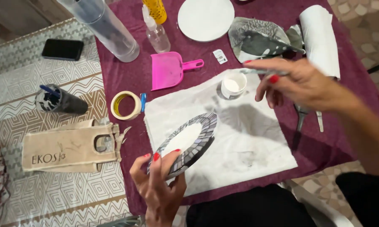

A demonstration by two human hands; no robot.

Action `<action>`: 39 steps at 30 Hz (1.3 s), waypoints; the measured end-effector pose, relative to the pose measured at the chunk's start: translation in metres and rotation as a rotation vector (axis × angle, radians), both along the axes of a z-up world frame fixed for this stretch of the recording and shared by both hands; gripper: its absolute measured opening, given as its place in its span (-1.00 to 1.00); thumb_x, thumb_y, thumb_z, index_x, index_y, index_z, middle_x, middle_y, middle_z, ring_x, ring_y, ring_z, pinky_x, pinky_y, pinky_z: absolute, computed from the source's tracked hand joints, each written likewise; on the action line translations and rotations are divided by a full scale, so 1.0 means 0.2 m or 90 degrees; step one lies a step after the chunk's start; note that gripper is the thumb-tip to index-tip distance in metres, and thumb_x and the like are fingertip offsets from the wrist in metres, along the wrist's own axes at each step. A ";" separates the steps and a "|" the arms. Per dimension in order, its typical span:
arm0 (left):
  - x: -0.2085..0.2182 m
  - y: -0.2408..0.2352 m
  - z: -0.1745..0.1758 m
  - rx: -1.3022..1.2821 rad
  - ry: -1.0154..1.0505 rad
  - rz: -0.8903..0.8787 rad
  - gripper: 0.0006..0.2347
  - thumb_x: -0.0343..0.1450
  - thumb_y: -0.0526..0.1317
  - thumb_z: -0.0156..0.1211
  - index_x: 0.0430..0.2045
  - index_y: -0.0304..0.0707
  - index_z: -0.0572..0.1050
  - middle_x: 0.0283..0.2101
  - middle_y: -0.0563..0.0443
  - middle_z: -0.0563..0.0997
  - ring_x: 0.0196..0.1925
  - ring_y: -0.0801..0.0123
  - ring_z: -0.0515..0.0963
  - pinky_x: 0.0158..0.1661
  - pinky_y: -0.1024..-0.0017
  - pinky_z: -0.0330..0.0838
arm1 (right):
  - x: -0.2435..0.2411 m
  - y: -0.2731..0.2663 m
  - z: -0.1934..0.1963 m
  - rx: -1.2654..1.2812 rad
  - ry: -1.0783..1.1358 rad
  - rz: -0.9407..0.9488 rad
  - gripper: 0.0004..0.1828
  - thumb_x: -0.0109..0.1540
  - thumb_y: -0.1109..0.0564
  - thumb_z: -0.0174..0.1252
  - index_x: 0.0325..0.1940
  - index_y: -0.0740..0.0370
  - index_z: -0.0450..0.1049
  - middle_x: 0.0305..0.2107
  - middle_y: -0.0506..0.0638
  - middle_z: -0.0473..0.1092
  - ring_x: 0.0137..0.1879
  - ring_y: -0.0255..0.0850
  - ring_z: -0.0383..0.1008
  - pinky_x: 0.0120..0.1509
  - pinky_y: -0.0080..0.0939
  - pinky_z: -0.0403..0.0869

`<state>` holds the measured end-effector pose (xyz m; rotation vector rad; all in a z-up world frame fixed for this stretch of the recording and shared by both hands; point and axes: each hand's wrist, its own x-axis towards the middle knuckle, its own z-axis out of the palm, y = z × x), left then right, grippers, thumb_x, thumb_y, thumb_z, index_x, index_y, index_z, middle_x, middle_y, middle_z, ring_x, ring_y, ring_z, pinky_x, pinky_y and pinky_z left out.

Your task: Applying paint or adhesive to decorative plates using a small brush

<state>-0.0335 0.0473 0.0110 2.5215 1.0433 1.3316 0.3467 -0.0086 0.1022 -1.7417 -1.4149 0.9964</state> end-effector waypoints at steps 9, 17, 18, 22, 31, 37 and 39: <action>0.10 -0.07 0.07 -0.021 0.033 -0.013 -0.89 0.39 -0.22 0.18 -0.27 -0.08 0.59 -0.28 0.43 0.72 0.04 0.13 0.31 0.08 0.42 0.30 | 0.08 0.13 -0.63 0.250 -0.529 0.033 -0.55 0.30 0.19 0.20 0.30 0.11 0.47 -0.06 0.06 0.54 -0.38 0.00 0.48 -0.35 0.05 0.41; 0.16 -0.10 -0.02 -0.018 -0.034 -0.090 -0.46 0.42 -0.32 0.31 0.21 -0.26 0.09 -0.21 0.23 0.75 0.10 0.06 0.41 0.15 0.14 0.31 | 0.11 0.21 -0.76 0.175 -0.505 0.038 -0.69 0.31 0.09 0.20 0.15 0.04 0.55 -0.19 0.02 0.50 -0.21 0.08 0.54 -0.34 0.11 0.43; 0.16 -0.10 -0.03 -0.039 -0.052 -0.092 -0.42 0.40 -0.33 0.33 0.22 -0.28 0.07 -0.22 0.23 0.75 0.10 0.07 0.43 0.21 0.13 0.28 | 0.10 0.22 -0.75 0.170 -0.479 0.042 -0.72 0.33 0.06 0.19 0.13 0.05 0.56 -0.17 0.01 0.50 -0.19 0.07 0.54 -0.31 0.07 0.43; 0.17 -0.12 -0.07 -0.110 -0.086 -0.088 -0.34 0.33 -0.38 0.39 0.26 -0.35 0.06 -0.27 0.16 0.77 0.20 0.01 0.29 0.21 0.23 0.38 | 0.07 0.15 -0.61 0.250 -0.401 0.023 -0.75 0.28 0.21 0.25 0.06 0.15 0.58 -0.15 0.07 0.55 -0.27 -0.07 0.52 -0.14 -0.04 0.47; 0.25 -0.15 -0.10 -0.005 -0.131 -0.021 -0.47 0.42 -0.36 0.36 0.18 -0.29 0.12 -0.28 0.11 0.76 0.19 0.19 0.43 0.20 0.19 0.34 | -0.28 -0.14 -0.56 0.412 0.030 -0.469 -0.93 0.43 0.38 0.26 -0.03 0.47 0.52 -0.34 0.18 0.49 -0.37 -0.22 0.50 -0.33 -0.37 0.47; 0.31 -0.17 -0.13 -0.015 -0.201 0.038 -0.33 0.37 -0.45 0.40 0.30 -0.33 0.05 -0.28 0.17 0.74 0.15 0.10 0.38 0.10 0.36 0.48 | -0.52 -0.25 -0.56 0.657 0.398 -0.466 -0.92 0.45 0.12 0.08 -0.13 0.02 0.32 -0.39 0.00 0.42 -0.50 -0.27 0.35 -0.53 -0.36 0.35; 0.32 -0.18 -0.10 0.019 -0.187 0.055 -0.50 0.45 -0.33 0.29 0.20 -0.28 0.10 -0.31 0.09 0.75 -0.27 0.36 0.68 0.21 0.17 0.28 | -0.61 -0.28 -0.52 0.704 0.383 -0.404 -0.90 0.47 0.05 -0.01 -0.09 0.05 0.25 -0.35 -0.02 0.45 -0.58 -0.22 0.31 -0.49 -0.30 0.34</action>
